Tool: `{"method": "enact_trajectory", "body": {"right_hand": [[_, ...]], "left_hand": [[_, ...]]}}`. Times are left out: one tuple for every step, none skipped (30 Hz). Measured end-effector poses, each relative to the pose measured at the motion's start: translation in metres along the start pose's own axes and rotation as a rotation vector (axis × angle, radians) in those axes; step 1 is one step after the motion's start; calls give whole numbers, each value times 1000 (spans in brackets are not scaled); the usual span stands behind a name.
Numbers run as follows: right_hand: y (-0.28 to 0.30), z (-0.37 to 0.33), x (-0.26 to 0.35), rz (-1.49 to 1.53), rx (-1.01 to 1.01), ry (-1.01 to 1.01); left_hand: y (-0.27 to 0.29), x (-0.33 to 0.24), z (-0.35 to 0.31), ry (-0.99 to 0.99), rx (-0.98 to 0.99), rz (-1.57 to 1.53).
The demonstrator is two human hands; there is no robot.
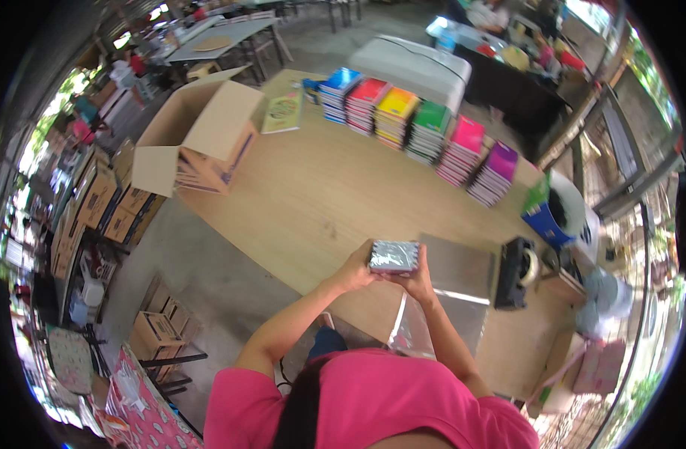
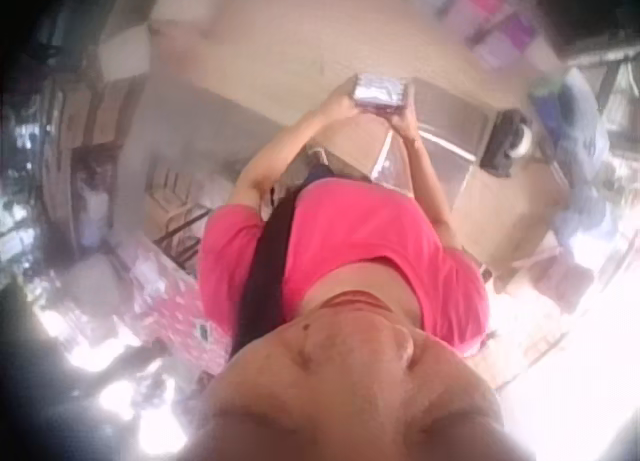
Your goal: The person selects several colorful notebooks from stacks on a table, aligns them into a small bundle, and places the bundle inside a clear plastic sleeve.
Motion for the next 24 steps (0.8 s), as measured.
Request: {"method": "enact_trajectory", "body": {"right_hand": [[-17,6,10,-63,1,144],[-34,12,19,-123,-4,290],[-45,20,11,-199,-27,307],[-56,29,-5,-277,-44,323],[-76,33,-17,-348,-45,334],[-92,36,-22,-212,-41,271],[-100,42,-21,-83,-55,219],[-109,51,-21,49,-66,167],[-113,62,-16,130,-89,139],[-124,79,-13,245,-115,15],[-145,97,-9,365,-132,-106],[-167,116,-7,490,-161,-227],[-196,143,-1,518,-137,-328],[-227,172,4,543,-112,-427],[-249,204,4,509,-142,-388],[-269,234,-1,479,-176,-354],[-290,259,-1,416,-186,-280],[-325,279,10,360,-163,-207],[-355,287,28,196,-161,-255],[-386,290,44,28,-146,-303],[-365,318,27,-271,-160,-300],[-364,327,18,-476,-184,-327],[-370,329,9,-684,-188,-357],[-375,334,7,-889,-182,-383]], "left_hand": [[17,7,0,-42,-14,9],[35,13,-4,-79,-77,-82],[46,17,-5,-123,-119,-190],[48,35,-11,-75,-93,-157],[51,67,-28,-12,-76,-119],[52,92,-40,46,-56,-86],[58,94,-35,42,-61,-141],[81,100,-30,15,-107,-100],[95,87,-23,-7,-130,-87],[115,74,-16,-33,-166,-62],[140,73,-23,-27,-183,179],[173,68,-30,44,-262,183],[209,65,-41,119,-342,196],[246,67,-55,84,-455,293],[278,69,-66,41,-559,376],[316,55,-66,26,-620,495],[354,37,-64,8,-683,613],[395,31,-78,-41,-804,650],[426,26,-91,-86,-924,685],[444,18,-99,-96,-980,656],[445,9,-71,-165,-1003,548],[450,6,-61,-194,-1043,472],[447,2,-46,-199,-926,457],[438,-4,-28,-201,-812,452]]}}
Point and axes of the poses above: each hand's wrist, its own z-axis towards the middle knuckle, its own y-axis out of the back of the hand, x = y × z, the point moved 6 cm from there along z, towards the middle knuckle, and after that the axes turned 5 degrees about -y, right-handed, at the moved point
